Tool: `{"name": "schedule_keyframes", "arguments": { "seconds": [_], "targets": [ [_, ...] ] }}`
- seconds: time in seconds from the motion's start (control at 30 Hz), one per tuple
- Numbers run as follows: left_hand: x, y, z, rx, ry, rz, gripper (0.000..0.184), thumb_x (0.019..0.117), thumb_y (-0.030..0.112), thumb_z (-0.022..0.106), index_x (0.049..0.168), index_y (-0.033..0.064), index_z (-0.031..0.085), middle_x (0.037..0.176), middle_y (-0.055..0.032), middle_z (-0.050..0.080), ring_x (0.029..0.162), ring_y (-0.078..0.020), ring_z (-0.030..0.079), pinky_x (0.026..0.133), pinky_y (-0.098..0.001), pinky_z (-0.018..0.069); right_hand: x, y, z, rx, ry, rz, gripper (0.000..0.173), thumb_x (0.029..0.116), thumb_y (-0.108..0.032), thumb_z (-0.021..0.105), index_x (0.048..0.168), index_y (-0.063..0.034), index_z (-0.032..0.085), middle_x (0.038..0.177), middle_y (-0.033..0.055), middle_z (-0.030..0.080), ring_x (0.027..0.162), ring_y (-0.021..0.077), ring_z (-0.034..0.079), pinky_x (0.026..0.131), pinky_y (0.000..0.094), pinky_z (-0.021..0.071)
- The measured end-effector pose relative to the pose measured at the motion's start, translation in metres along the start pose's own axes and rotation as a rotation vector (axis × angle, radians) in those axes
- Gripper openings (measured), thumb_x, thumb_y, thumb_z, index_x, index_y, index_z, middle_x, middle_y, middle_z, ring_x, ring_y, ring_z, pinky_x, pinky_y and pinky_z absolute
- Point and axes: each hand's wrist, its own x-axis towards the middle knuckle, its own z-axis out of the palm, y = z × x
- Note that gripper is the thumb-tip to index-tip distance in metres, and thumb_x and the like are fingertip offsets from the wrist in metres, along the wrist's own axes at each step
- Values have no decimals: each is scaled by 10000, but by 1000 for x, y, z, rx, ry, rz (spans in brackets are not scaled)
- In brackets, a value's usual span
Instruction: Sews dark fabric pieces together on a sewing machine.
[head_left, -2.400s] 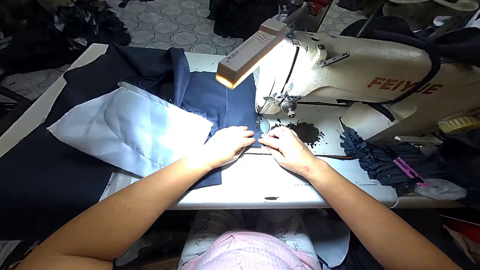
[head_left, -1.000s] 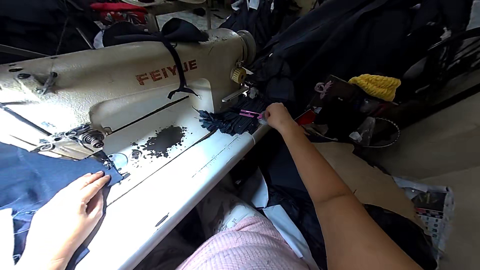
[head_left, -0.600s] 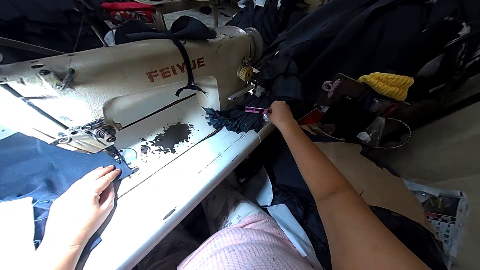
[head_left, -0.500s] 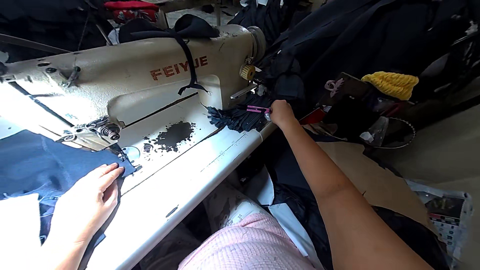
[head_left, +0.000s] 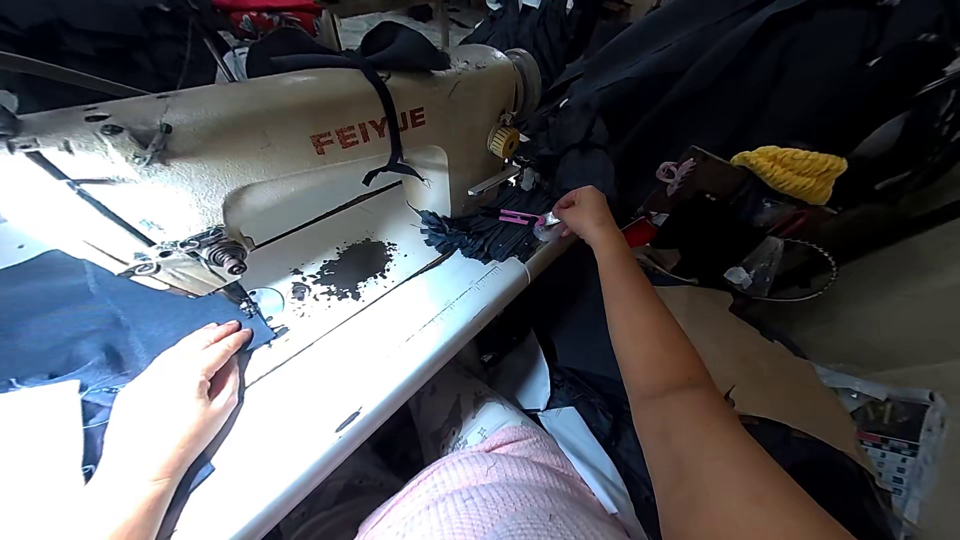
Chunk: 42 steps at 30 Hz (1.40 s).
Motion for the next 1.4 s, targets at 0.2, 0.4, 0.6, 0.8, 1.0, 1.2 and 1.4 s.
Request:
{"name": "schedule_keyframes", "arguments": {
  "seconds": [0.2,0.4,0.6,0.8,1.0,1.2,1.4],
  "targets": [
    [0,1,0,-13,11,-1,461,1001,212,364,1243,6,699,1354,-198,653,1294,-396,601,1077,-592,442,0,-5,-2,21,17,-19,185,992,-92,627,1122,7,715,994,172,712,750,205,684,732,382,587],
    [1,6,-3,-3,13,3,438,997,179,375,1231,4,701,1346,-197,658,1284,-401,608,1059,-600,453,-8,-20,2,-128,171,-133,182,960,-120,651,1046,3,753,1018,192,737,958,322,711,901,537,544],
    [2,13,-8,7,3,-13,422,997,157,390,1231,-3,702,1344,-206,657,1290,-415,600,1055,-610,451,-3,-49,24,-3,171,-218,188,938,-142,696,1028,16,746,997,175,739,882,284,725,868,490,578],
    [2,14,-8,20,-4,-19,420,987,146,396,1232,1,704,1352,-189,658,1285,-410,605,1046,-614,454,19,-62,59,37,84,-133,283,889,-207,797,1032,28,732,977,168,740,822,266,727,822,472,597],
    [2,16,-9,17,-10,-26,433,976,156,394,1241,6,702,1361,-188,654,1298,-408,597,1042,-618,453,27,-60,58,234,107,-52,236,952,-144,709,1100,39,697,942,158,733,692,189,711,684,362,612],
    [3,16,-12,-29,73,22,438,981,226,442,1246,-14,694,1353,-224,644,1278,-426,605,1046,-608,461,-5,-68,48,508,20,-96,188,945,-121,735,1077,5,688,828,43,654,570,41,542,528,201,482],
    [10,77,-52,-329,255,-51,295,955,264,652,1091,26,762,1098,-117,741,1036,-173,704,943,-367,559,-112,-114,104,881,-329,-340,112,969,-5,634,899,-48,710,705,-54,648,577,5,557,563,169,499]
  ]
}}
